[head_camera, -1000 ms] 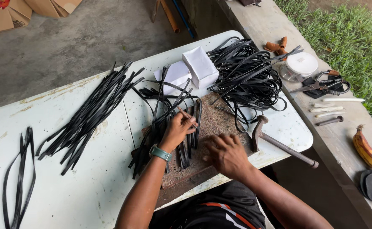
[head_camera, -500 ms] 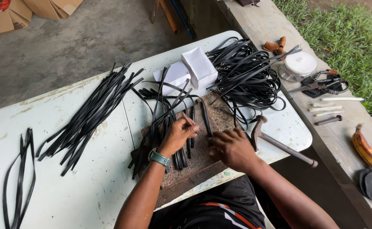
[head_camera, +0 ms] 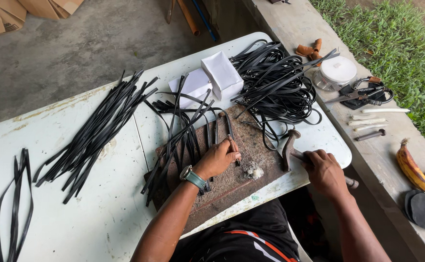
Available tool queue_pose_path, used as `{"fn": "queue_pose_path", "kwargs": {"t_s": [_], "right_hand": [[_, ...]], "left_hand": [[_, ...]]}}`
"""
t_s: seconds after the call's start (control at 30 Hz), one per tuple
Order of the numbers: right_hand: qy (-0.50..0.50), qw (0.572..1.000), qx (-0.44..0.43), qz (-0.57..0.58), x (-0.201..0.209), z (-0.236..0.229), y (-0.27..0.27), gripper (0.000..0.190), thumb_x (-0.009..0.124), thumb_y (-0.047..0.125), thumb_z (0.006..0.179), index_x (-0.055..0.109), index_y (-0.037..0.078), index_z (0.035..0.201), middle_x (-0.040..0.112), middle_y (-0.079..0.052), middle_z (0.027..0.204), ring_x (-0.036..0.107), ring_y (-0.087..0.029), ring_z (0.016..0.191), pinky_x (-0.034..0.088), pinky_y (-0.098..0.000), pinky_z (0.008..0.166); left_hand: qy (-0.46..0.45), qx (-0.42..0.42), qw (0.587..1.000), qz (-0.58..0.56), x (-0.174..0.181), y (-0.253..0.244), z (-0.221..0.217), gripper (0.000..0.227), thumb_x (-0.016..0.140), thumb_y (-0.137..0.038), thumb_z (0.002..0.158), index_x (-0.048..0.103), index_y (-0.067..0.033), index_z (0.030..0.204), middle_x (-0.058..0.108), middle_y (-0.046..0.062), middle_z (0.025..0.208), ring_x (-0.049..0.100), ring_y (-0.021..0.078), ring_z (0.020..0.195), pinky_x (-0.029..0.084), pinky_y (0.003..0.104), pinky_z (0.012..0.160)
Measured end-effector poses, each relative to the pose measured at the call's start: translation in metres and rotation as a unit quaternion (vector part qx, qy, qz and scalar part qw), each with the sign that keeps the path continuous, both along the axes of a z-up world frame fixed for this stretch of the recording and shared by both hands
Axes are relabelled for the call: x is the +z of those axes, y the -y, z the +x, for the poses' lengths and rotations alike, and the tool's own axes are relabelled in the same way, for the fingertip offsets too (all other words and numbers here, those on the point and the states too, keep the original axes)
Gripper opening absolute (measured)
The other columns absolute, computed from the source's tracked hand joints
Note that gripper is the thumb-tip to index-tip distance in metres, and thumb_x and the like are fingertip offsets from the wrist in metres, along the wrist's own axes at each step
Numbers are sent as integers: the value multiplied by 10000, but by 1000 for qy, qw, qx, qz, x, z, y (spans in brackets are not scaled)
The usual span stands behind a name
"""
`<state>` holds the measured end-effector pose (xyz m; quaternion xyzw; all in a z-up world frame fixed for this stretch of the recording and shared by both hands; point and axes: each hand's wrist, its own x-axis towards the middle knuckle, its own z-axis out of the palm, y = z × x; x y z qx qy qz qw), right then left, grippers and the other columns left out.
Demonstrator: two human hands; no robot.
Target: The person repeatedly places small metal pins onto the ends of black leather strips and hammers them flat using a hammer and a metal punch on a wooden block. The person then gathers the finished strips and places them into a white box.
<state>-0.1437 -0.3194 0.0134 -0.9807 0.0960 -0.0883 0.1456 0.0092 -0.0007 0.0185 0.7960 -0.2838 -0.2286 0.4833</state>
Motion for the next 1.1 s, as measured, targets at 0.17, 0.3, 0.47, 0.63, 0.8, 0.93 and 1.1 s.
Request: {"fn": "queue_pose_path", "kwargs": {"t_s": [0.17,0.3,0.47,0.63,0.8,0.93,1.1], "right_hand": [[-20,963,-97,250,23,0,7,299,678,244,991,664,17,1184,649,-110,967,624,-225,846,501,-371,764],[126,908,-74,393,73,-1,-6,261,723,138,991,582,-9,1156,601,-23,971,522,-101,869,457,-256,763],[302,877,32,373,146,-8,-17,261,659,65,973,526,34,1195,581,33,1070,522,-34,952,439,-193,869],[383,859,52,335,198,-12,-13,166,592,207,1068,637,47,1067,539,11,724,462,-74,567,365,-242,507],[387,834,102,380,205,-13,-3,439,518,314,1281,468,100,901,448,18,707,391,-65,569,339,-239,584],[410,822,90,384,187,-8,-16,290,557,262,1228,491,55,1036,480,-7,773,393,-83,547,341,-273,559],[29,997,-76,13,158,30,-73,147,683,184,943,639,52,993,686,-212,900,647,-407,804,521,-517,661]], "left_hand": [[-18,-10,1000,-16,-4,-4,3,221,634,-275,987,590,-61,1018,785,70,983,772,203,979,615,375,856],[-22,-18,999,-34,-7,-4,3,237,648,-285,989,583,-60,1018,780,71,983,769,200,987,617,371,853],[22,-1,1000,-15,-5,-6,-4,230,668,-286,966,622,-64,1005,781,88,953,770,215,960,600,369,825],[70,25,997,-22,-10,-7,-15,231,664,-305,978,630,-76,992,766,80,895,772,220,858,618,363,740],[102,47,993,-40,-16,-5,-20,220,660,-282,997,632,-64,981,745,89,847,762,231,795,610,371,686],[149,59,986,-53,-21,-1,-31,201,659,-239,1000,620,-45,964,738,108,859,759,242,791,616,372,671],[195,57,979,-16,-14,-2,-42,176,655,-195,1002,621,-23,981,722,171,812,737,315,755,575,424,619]]}}
